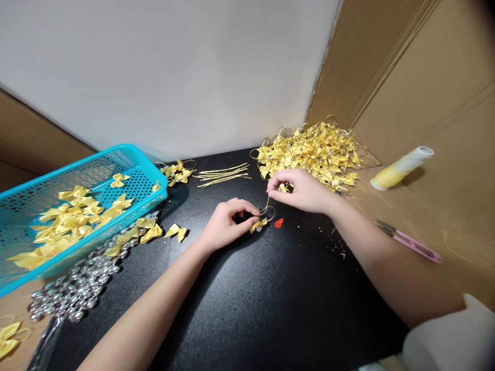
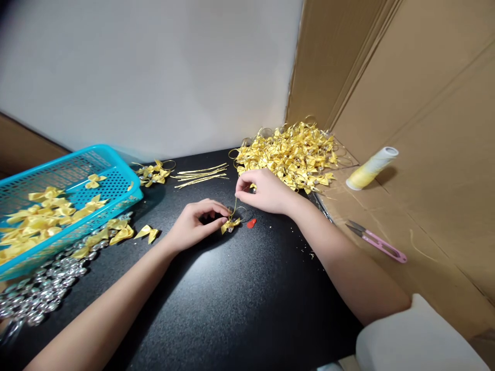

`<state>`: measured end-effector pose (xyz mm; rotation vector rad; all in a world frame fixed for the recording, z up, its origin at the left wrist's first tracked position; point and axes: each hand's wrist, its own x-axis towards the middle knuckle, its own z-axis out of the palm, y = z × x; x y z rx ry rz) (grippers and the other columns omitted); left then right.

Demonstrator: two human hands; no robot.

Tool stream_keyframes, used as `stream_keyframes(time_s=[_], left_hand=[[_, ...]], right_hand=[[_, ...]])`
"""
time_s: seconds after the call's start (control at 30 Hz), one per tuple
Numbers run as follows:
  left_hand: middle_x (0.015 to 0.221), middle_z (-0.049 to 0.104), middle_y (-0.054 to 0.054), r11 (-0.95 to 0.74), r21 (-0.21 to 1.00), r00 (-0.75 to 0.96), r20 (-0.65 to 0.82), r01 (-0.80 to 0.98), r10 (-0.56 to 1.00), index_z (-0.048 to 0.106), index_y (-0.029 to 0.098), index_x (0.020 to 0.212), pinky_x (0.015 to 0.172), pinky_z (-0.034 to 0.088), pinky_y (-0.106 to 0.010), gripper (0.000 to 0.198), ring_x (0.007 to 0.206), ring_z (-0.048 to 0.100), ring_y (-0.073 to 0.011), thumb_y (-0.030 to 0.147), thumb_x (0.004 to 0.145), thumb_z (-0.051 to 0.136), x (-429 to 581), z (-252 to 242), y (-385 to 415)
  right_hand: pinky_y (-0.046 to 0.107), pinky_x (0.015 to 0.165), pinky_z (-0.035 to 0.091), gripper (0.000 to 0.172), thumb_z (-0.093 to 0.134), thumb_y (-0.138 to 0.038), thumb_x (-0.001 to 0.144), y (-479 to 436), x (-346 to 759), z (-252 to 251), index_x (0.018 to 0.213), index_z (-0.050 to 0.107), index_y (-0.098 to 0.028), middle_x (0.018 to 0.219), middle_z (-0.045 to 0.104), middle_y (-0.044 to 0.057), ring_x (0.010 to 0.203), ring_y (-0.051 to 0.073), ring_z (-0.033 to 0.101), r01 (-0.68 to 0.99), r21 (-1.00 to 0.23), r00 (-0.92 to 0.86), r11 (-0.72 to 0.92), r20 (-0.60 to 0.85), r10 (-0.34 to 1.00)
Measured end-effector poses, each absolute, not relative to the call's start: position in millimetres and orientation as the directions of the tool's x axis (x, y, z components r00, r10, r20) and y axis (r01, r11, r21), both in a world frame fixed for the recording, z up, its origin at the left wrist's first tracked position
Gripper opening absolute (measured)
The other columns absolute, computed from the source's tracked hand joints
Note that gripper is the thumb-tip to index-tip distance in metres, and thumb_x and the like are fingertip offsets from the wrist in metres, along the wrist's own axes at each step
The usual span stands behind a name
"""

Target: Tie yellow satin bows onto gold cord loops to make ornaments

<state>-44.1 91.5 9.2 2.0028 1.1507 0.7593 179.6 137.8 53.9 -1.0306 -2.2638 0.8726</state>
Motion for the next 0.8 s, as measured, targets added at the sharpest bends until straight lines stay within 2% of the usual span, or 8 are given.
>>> stream_keyframes(time_s=[0.1, 0.17, 0.33, 0.5, 0.67, 0.8], left_hand=[[0.079, 0.070, -0.002, -0.327, 0.784, 0.335, 0.162, 0.527, 0.928, 0.071, 0.017, 0.090, 0.062, 0.041, -0.027, 0.014, 0.064, 0.052, -0.0129, 0.026, 0.080, 0.067, -48, 11, 94], [0.081, 0.070, -0.002, -0.359, 0.772, 0.336, 0.200, 0.525, 0.920, 0.070, 0.018, 0.092, 0.063, 0.042, -0.026, 0.015, 0.066, 0.052, -0.0126, 0.026, 0.081, 0.067, -48, 15, 96], [0.096, 0.071, -0.004, -0.534, 0.699, 0.509, 0.277, 0.476, 0.815, 0.070, 0.019, 0.097, 0.071, 0.047, -0.028, 0.018, 0.083, 0.061, -0.0161, 0.026, 0.081, 0.070, -41, 28, 101], [0.091, 0.075, -0.003, -0.584, 0.692, 0.620, 0.248, 0.424, 0.745, 0.073, 0.021, 0.089, 0.082, 0.049, -0.031, 0.009, 0.088, 0.065, -0.0175, 0.026, 0.083, 0.070, -33, 33, 102], [0.083, 0.076, -0.002, -0.482, 0.737, 0.578, 0.152, 0.475, 0.802, 0.075, 0.020, 0.084, 0.069, 0.047, -0.025, 0.010, 0.074, 0.065, -0.0143, 0.026, 0.085, 0.067, -32, 32, 102], [0.073, 0.075, -0.001, -0.357, 0.790, 0.516, 0.061, 0.499, 0.855, 0.076, 0.018, 0.087, 0.055, 0.040, -0.023, 0.014, 0.058, 0.057, -0.0106, 0.029, 0.083, 0.068, -34, 25, 101]], right_hand=[[0.032, 0.078, 0.047, 0.008, 0.059, -0.017, 0.080, 136, 179, 57, 0.074, 0.064, -0.017, 0.081, 0.069, 0.003, 0.078, 0.015, 0.062, 0.457, -0.723, -0.598, 0.518, 0.182, 0.781], [0.031, 0.078, 0.047, 0.008, 0.059, -0.017, 0.081, 135, 179, 60, 0.074, 0.064, -0.017, 0.080, 0.068, 0.003, 0.078, 0.015, 0.062, 0.443, -0.718, -0.610, 0.537, 0.197, 0.767], [0.031, 0.079, 0.047, 0.008, 0.059, -0.017, 0.080, 130, 178, 65, 0.074, 0.064, -0.017, 0.081, 0.069, 0.004, 0.079, 0.016, 0.062, 0.382, -0.730, -0.658, 0.566, 0.215, 0.721], [0.031, 0.077, 0.047, 0.006, 0.060, -0.016, 0.079, 129, 177, 64, 0.076, 0.064, -0.016, 0.081, 0.069, 0.004, 0.078, 0.016, 0.062, 0.354, -0.748, -0.677, 0.561, 0.209, 0.705], [0.031, 0.077, 0.047, 0.007, 0.059, -0.017, 0.080, 133, 179, 63, 0.074, 0.064, -0.017, 0.081, 0.068, 0.003, 0.078, 0.015, 0.061, 0.386, -0.737, -0.661, 0.555, 0.199, 0.724], [0.033, 0.079, 0.047, 0.007, 0.059, -0.018, 0.080, 136, 182, 62, 0.074, 0.064, -0.017, 0.083, 0.069, 0.004, 0.080, 0.016, 0.062, 0.432, -0.737, -0.636, 0.520, 0.159, 0.755]])
